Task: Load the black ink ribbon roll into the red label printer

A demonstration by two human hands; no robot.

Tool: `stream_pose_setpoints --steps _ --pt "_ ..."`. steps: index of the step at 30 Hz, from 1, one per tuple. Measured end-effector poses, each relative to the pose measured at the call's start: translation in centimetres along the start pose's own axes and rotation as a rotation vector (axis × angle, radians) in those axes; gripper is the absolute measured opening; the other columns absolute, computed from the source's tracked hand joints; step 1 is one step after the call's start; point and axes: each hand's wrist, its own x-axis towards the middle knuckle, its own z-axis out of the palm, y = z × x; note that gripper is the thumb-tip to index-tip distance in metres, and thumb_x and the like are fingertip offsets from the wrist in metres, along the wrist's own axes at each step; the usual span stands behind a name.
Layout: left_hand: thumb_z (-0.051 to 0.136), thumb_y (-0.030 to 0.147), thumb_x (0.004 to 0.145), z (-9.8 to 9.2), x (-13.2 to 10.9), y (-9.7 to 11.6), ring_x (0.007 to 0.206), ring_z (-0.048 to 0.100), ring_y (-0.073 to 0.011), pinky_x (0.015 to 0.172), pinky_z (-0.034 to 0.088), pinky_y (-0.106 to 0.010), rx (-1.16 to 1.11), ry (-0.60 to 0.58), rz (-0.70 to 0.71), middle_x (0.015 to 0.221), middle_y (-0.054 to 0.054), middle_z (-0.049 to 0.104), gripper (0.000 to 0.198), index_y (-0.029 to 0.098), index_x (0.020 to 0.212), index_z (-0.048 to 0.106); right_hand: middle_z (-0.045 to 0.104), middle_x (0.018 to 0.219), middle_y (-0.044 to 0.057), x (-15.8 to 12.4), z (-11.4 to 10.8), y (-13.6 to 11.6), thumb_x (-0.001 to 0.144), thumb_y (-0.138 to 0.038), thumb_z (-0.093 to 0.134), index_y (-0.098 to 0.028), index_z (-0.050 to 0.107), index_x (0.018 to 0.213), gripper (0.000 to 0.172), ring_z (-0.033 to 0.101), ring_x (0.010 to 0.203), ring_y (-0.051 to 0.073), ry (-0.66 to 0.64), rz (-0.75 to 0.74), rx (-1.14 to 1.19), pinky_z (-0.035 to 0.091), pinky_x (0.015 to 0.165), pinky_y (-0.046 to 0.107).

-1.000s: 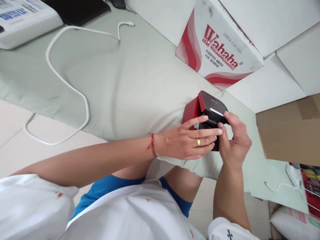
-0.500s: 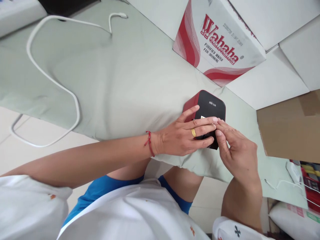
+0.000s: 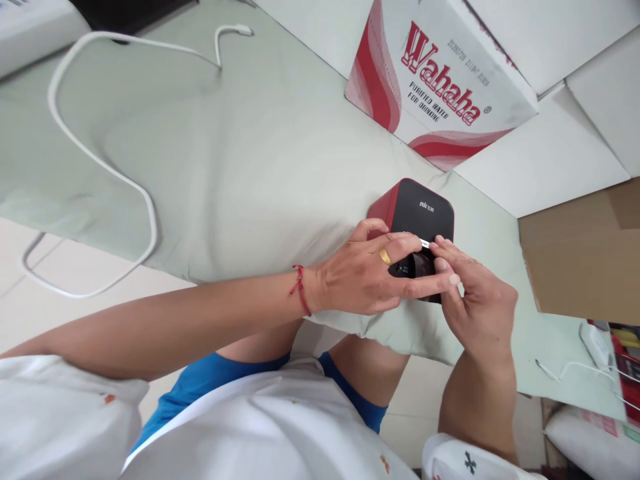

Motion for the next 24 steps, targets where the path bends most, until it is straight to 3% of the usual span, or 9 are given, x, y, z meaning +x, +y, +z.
stream_pose_setpoints --steps 4,8,12,17,20,24 --pt "0.059 0.036 0.102 0.0 -0.3 -1.0 0.132 0.066 -0.0267 0.125 0.042 -0.055 -0.157 0.076 -0.039 0.142 -0.013 0.067 0.062 0.031 0.163 0.045 0.082 0.138 0.006 -0.7 1.5 0.3 0.109 -0.024 0.063 -0.026 0.082 0.131 0.029 0.077 0.134 0.024 0.111 0.050 0.103 0.061 0.120 0.044" --pt "0.058 0.046 0.104 -0.3 -0.4 -2.5 0.144 0.058 -0.0320 0.121 0.051 -0.057 -0.381 0.107 -0.210 0.150 -0.018 0.058 0.069 0.026 0.167 0.039 0.077 0.148 0.008 -1.3 1.6 0.1 0.110 -0.025 0.062 -0.028 0.077 0.141 0.035 0.071 0.144 0.027 0.091 0.020 0.141 0.055 0.125 0.053" --pt "0.068 0.054 0.100 -0.7 -0.2 -3.7 0.167 0.036 -0.0387 0.137 0.034 -0.066 -0.625 -0.020 -0.396 0.172 -0.020 0.040 0.078 0.029 0.168 0.040 0.071 0.157 0.011 -1.4 0.0 -0.6 0.108 -0.033 0.070 -0.031 0.068 0.154 0.046 0.066 0.148 0.030 -0.035 -0.072 0.143 0.055 0.124 0.055" --pt "0.079 0.062 0.091 -0.6 -0.2 -4.6 0.179 0.011 -0.0382 0.145 0.015 -0.065 -0.932 -0.089 -0.658 0.185 -0.011 0.024 0.094 0.036 0.170 0.036 0.043 0.180 0.015 -2.2 -0.7 -1.2 0.101 -0.054 0.077 -0.032 0.040 0.175 0.087 0.041 0.168 0.038 -0.293 -0.188 -0.027 0.047 0.130 0.063" --pt "0.081 0.059 0.089 -0.1 -0.3 -4.8 0.179 0.010 -0.0361 0.147 0.011 -0.062 -1.031 -0.094 -0.699 0.188 -0.008 0.020 0.097 0.038 0.171 0.034 0.046 0.178 0.016 -3.2 -0.2 -1.4 0.104 -0.037 0.075 -0.033 0.035 0.178 0.084 0.045 0.166 0.037 -0.230 -0.203 -0.038 0.048 0.129 0.062" --pt "0.081 0.045 0.087 0.8 -0.4 -4.8 0.179 0.015 -0.0343 0.146 0.021 -0.059 -1.122 -0.065 -0.740 0.191 -0.004 0.017 0.102 0.039 0.173 0.026 0.067 0.161 0.011 -4.3 0.2 -1.3 0.101 -0.013 0.071 -0.036 0.057 0.164 0.068 0.064 0.148 0.033 -0.031 -0.177 0.002 0.056 0.119 0.057"
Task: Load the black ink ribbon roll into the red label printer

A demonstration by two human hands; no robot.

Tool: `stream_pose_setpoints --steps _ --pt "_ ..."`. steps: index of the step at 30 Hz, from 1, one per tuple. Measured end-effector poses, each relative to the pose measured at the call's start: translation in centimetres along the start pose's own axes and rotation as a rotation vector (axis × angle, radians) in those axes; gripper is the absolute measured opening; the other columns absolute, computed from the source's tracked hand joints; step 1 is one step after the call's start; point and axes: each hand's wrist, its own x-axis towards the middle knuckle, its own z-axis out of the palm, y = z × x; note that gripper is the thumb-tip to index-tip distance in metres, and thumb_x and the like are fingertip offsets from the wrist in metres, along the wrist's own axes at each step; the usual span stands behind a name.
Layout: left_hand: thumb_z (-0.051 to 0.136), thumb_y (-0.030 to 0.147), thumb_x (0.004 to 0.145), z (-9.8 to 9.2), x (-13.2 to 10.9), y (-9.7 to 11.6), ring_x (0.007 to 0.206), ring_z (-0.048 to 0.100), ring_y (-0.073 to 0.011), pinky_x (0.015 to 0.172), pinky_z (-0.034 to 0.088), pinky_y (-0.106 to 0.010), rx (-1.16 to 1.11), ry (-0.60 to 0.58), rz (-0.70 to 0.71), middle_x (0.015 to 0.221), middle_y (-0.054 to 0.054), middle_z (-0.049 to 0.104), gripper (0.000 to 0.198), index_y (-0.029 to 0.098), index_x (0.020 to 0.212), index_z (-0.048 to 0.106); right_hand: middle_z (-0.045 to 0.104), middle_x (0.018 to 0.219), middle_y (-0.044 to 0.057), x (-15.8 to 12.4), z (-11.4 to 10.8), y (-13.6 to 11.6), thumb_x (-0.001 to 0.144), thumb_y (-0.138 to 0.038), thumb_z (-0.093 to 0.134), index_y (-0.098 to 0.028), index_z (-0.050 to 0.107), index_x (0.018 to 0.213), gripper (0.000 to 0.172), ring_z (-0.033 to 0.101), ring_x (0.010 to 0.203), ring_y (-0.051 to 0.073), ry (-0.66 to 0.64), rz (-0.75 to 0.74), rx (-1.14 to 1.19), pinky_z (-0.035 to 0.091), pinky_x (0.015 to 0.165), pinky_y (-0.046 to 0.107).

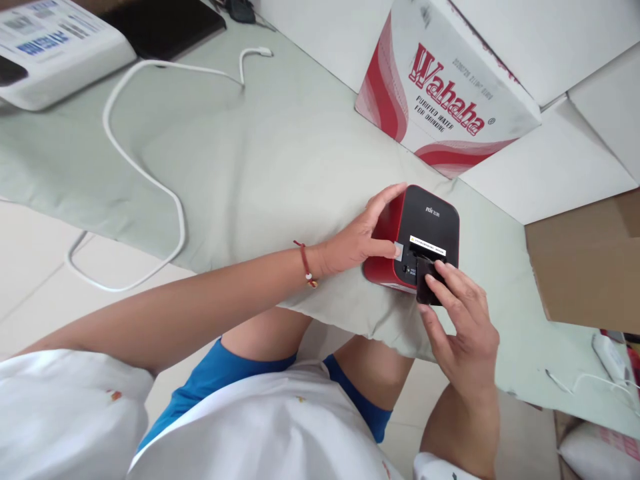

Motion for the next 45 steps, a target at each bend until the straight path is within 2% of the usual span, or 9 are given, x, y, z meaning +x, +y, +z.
stream_pose_setpoints --steps 11,14,16,20,25,28,35,41,45 --pt "0.070 0.031 0.090 0.8 0.0 0.1 0.173 0.033 -0.0319 0.136 0.044 -0.055 -0.031 -0.002 0.001 0.188 -0.004 0.029 0.098 0.039 0.174 0.020 0.082 0.138 0.007 0.5 0.1 0.6 0.099 -0.013 0.071 -0.035 0.077 0.137 0.045 0.081 0.097 0.024 0.155 0.051 0.071 0.054 0.079 0.041" --pt "0.073 0.037 0.090 0.4 -0.2 -0.3 0.175 0.029 -0.0324 0.139 0.039 -0.056 -0.042 -0.023 -0.031 0.189 -0.005 0.025 0.098 0.039 0.174 0.023 0.081 0.141 0.012 1.2 -0.6 1.0 0.108 -0.041 0.066 -0.030 0.077 0.140 0.036 0.080 0.109 0.030 0.054 0.011 0.229 0.054 0.083 0.046" --pt "0.076 0.044 0.089 0.0 -0.2 -0.5 0.178 0.022 -0.0342 0.143 0.030 -0.059 0.006 -0.038 -0.046 0.190 -0.006 0.019 0.095 0.037 0.172 0.029 0.083 0.133 0.014 1.8 -1.1 1.5 0.113 -0.056 0.050 -0.026 0.078 0.140 0.050 0.079 0.105 0.030 0.029 0.050 0.357 0.054 0.080 0.046" --pt "0.076 0.048 0.091 -0.5 -0.3 -0.6 0.180 0.011 -0.0347 0.146 0.018 -0.062 0.123 -0.038 -0.024 0.189 -0.009 0.020 0.089 0.036 0.169 0.037 0.088 0.102 0.009 4.8 -1.0 2.8 0.109 -0.053 0.058 -0.024 0.084 0.125 0.042 0.074 0.076 0.021 0.098 0.379 0.231 0.057 0.071 0.037" --pt "0.075 0.046 0.089 -0.3 -0.2 -0.4 0.181 0.007 -0.0346 0.147 0.011 -0.062 0.143 -0.031 -0.035 0.189 -0.012 0.019 0.090 0.032 0.169 0.037 0.088 0.110 0.005 10.1 0.0 5.0 0.101 -0.038 0.061 -0.027 0.086 0.122 0.034 0.078 0.085 0.023 -0.285 0.346 -0.031 0.059 0.084 0.038" --pt "0.073 0.045 0.091 -0.2 -0.3 -0.2 0.180 0.012 -0.0351 0.146 0.015 -0.063 0.145 -0.017 -0.018 0.187 -0.010 0.026 0.084 0.034 0.167 0.040 0.087 0.104 0.004 12.3 0.3 5.7 0.097 -0.034 0.063 -0.031 0.084 0.127 0.037 0.076 0.082 0.025 -0.514 0.222 -0.242 0.053 0.075 0.037" --pt "0.071 0.046 0.092 0.1 -0.3 0.5 0.167 0.038 -0.0364 0.138 0.036 -0.062 0.118 0.025 -0.012 0.177 -0.013 0.041 0.083 0.031 0.167 0.037 0.083 0.090 0.006 15.0 1.9 4.5 0.086 -0.024 0.070 -0.029 0.084 0.118 0.035 0.070 0.074 0.024 -0.706 0.168 -0.475 0.038 0.061 0.034" --pt "0.071 0.049 0.092 0.1 -0.3 1.1 0.165 0.040 -0.0355 0.138 0.035 -0.061 0.107 0.019 -0.006 0.175 -0.013 0.042 0.082 0.031 0.164 0.038 0.080 0.100 0.005 12.3 -1.3 4.1 0.089 -0.036 0.073 -0.029 0.081 0.123 0.035 0.064 0.069 0.020 -0.353 0.249 -0.260 0.049 0.068 0.036" --pt "0.072 0.050 0.093 0.0 -0.4 0.9 0.166 0.038 -0.0350 0.138 0.035 -0.061 0.098 0.012 -0.020 0.177 -0.011 0.040 0.078 0.034 0.163 0.040 0.059 0.067 -0.003 7.1 -6.2 5.1 0.089 -0.060 0.081 -0.031 0.081 0.122 0.044 0.053 0.056 0.017 -0.239 0.452 0.073 0.047 0.056 0.032"
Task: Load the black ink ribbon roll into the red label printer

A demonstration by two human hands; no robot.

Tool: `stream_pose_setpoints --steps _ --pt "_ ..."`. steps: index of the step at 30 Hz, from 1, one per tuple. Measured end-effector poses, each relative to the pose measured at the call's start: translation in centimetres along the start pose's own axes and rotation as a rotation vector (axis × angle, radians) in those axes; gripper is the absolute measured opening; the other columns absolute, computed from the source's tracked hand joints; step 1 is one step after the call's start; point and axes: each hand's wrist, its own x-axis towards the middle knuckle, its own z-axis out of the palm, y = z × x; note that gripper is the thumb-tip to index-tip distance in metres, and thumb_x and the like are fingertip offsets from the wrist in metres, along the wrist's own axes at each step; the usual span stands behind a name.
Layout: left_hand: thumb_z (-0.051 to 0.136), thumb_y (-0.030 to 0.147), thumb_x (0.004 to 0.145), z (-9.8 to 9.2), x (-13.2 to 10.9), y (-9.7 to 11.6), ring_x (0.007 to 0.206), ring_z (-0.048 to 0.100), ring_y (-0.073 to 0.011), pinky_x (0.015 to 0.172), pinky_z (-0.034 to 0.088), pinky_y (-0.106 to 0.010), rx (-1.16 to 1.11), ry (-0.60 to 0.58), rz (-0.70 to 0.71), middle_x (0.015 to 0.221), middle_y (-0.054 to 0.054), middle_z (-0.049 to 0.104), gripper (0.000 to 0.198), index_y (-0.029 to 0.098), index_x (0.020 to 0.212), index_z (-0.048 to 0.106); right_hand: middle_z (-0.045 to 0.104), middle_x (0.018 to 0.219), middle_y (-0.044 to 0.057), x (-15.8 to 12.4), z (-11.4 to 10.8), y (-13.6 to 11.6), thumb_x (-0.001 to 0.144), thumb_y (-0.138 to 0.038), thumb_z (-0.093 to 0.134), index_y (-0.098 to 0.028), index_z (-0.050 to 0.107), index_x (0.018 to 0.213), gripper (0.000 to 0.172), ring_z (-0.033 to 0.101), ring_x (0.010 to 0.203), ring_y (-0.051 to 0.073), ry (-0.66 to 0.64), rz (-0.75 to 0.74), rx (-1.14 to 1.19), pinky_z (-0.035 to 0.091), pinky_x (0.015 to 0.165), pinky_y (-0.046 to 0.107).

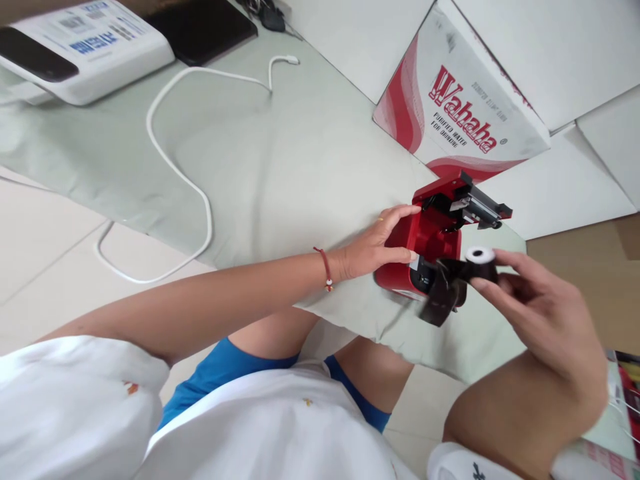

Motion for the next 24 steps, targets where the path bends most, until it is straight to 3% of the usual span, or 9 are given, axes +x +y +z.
stream_pose_setpoints --steps 2,6,10,12,16,18,21,24 --pt "0.073 0.050 0.092 0.0 0.0 -0.4 0.167 0.037 -0.0353 0.138 0.034 -0.062 -0.004 0.005 -0.002 0.177 -0.010 0.039 0.078 0.035 0.162 0.041 0.066 0.072 -0.001 -2.3 -1.0 2.3 0.084 -0.062 0.085 -0.030 0.082 0.120 0.048 0.060 0.061 0.018 0.004 0.122 0.126 0.047 0.052 0.031" --pt "0.074 0.049 0.092 0.1 0.1 -1.0 0.166 0.038 -0.0359 0.137 0.035 -0.063 -0.026 0.015 -0.001 0.178 -0.010 0.037 0.077 0.036 0.161 0.044 0.083 0.095 0.005 -4.4 -0.6 6.9 0.083 -0.059 0.085 -0.027 0.084 0.111 0.042 0.076 0.080 0.023 0.002 0.280 0.248 0.059 0.064 0.032" --pt "0.074 0.051 0.091 0.0 0.2 -1.2 0.167 0.037 -0.0359 0.140 0.028 -0.065 -0.029 0.019 -0.018 0.177 -0.011 0.038 0.077 0.035 0.160 0.046 0.085 0.086 0.006 -3.6 1.8 10.2 0.080 -0.058 0.079 -0.023 0.085 0.099 0.040 0.073 0.067 0.023 -0.159 0.365 0.038 0.056 0.059 0.033" --pt "0.075 0.053 0.090 0.0 0.3 -1.4 0.167 0.037 -0.0361 0.140 0.027 -0.065 -0.033 0.019 -0.013 0.176 -0.011 0.039 0.078 0.035 0.160 0.047 0.084 0.083 0.008 -2.9 3.2 10.9 0.075 -0.059 0.077 -0.021 0.085 0.094 0.044 0.069 0.060 0.024 -0.150 0.386 -0.056 0.053 0.056 0.035" --pt "0.076 0.053 0.090 -0.2 0.4 -1.8 0.168 0.037 -0.0349 0.141 0.028 -0.063 -0.042 0.013 0.014 0.176 -0.010 0.041 0.077 0.036 0.160 0.048 0.085 0.094 0.015 -1.5 6.0 9.8 0.084 -0.069 0.067 -0.016 0.086 0.113 0.063 0.067 0.064 0.024 0.084 0.381 -0.112 0.055 0.064 0.039" --pt "0.077 0.053 0.089 -0.2 0.4 -2.0 0.168 0.036 -0.0349 0.141 0.026 -0.063 -0.049 0.017 0.016 0.178 -0.010 0.039 0.078 0.035 0.160 0.049 0.085 0.112 0.018 -0.9 7.4 8.4 0.091 -0.066 0.062 -0.015 0.083 0.126 0.065 0.067 0.067 0.022 0.164 0.282 -0.059 0.058 0.072 0.040" --pt "0.078 0.054 0.088 -0.1 0.4 -1.9 0.168 0.035 -0.0357 0.142 0.025 -0.063 -0.068 0.030 0.012 0.178 -0.010 0.038 0.080 0.034 0.159 0.049 0.080 0.137 0.016 -0.1 9.5 6.5 0.091 -0.050 0.065 -0.020 0.074 0.144 0.062 0.074 0.090 0.024 0.067 0.128 0.024 0.059 0.082 0.038" --pt "0.077 0.053 0.088 0.0 0.4 -1.3 0.168 0.036 -0.0362 0.143 0.023 -0.062 -0.074 0.031 -0.010 0.175 -0.010 0.041 0.078 0.033 0.158 0.049 0.076 0.144 0.013 0.6 11.1 5.5 0.089 -0.049 0.064 -0.029 0.070 0.149 0.063 0.076 0.115 0.032 0.010 0.169 0.041 0.060 0.088 0.041"
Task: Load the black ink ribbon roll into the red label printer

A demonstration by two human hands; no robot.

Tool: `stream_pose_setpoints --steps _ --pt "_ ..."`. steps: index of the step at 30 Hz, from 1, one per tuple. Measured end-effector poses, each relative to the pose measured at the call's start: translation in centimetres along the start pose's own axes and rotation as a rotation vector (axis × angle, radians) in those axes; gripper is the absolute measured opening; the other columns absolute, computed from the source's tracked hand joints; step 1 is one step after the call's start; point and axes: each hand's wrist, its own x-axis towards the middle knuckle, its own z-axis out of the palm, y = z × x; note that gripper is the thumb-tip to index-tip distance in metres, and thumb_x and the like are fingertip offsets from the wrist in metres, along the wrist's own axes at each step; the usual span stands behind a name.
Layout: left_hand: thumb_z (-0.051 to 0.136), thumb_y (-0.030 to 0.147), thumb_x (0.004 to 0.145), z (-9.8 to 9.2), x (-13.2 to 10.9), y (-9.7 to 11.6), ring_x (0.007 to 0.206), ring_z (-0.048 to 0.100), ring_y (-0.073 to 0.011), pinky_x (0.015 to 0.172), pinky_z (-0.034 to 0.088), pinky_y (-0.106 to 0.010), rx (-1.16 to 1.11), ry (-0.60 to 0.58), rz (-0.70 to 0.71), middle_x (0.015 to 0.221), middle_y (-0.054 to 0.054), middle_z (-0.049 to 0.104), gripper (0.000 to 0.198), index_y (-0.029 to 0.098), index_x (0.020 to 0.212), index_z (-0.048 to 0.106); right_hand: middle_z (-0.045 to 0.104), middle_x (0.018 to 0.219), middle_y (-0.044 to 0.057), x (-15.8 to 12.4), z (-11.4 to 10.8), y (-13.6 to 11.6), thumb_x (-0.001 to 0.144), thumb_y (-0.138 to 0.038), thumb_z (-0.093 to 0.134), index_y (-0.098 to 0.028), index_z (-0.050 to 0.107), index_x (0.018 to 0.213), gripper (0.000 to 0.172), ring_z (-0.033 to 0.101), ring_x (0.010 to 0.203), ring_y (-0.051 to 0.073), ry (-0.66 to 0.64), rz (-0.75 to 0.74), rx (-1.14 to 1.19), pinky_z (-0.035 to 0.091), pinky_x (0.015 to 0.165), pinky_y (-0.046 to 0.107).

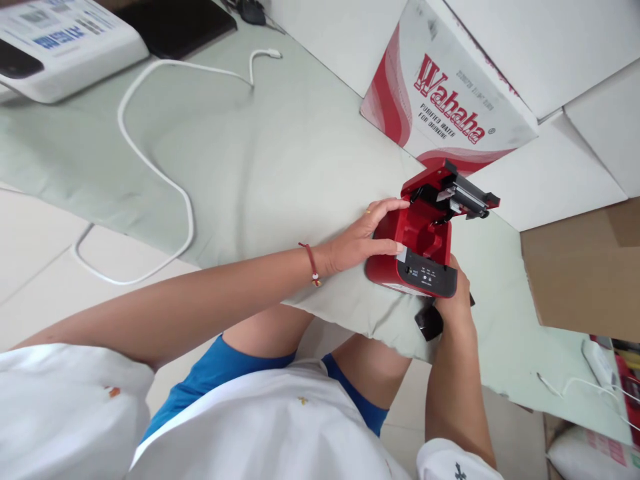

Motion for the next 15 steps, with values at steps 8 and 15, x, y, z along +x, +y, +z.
stream_pose_setpoints --steps 8,15 --pt "0.073 0.046 0.090 -0.1 -0.2 1.6 0.170 0.032 -0.0350 0.144 0.022 -0.060 0.059 -0.029 -0.043 0.176 -0.010 0.036 0.072 0.032 0.156 0.049 0.085 0.108 0.013 -1.0 -4.3 -0.3 0.076 -0.054 0.082 -0.023 0.082 0.130 0.063 0.077 0.090 0.032 0.100 0.276 0.229 0.064 0.091 0.054" --pt "0.070 0.044 0.091 0.1 -0.1 1.5 0.168 0.034 -0.0349 0.143 0.025 -0.063 0.100 -0.024 -0.039 0.175 -0.013 0.037 0.069 0.031 0.156 0.048 0.083 0.087 0.017 -3.9 -13.6 0.0 0.073 -0.055 0.097 -0.030 0.091 0.100 0.037 0.080 0.077 0.035 -0.033 -0.224 0.646 0.067 0.067 0.050"
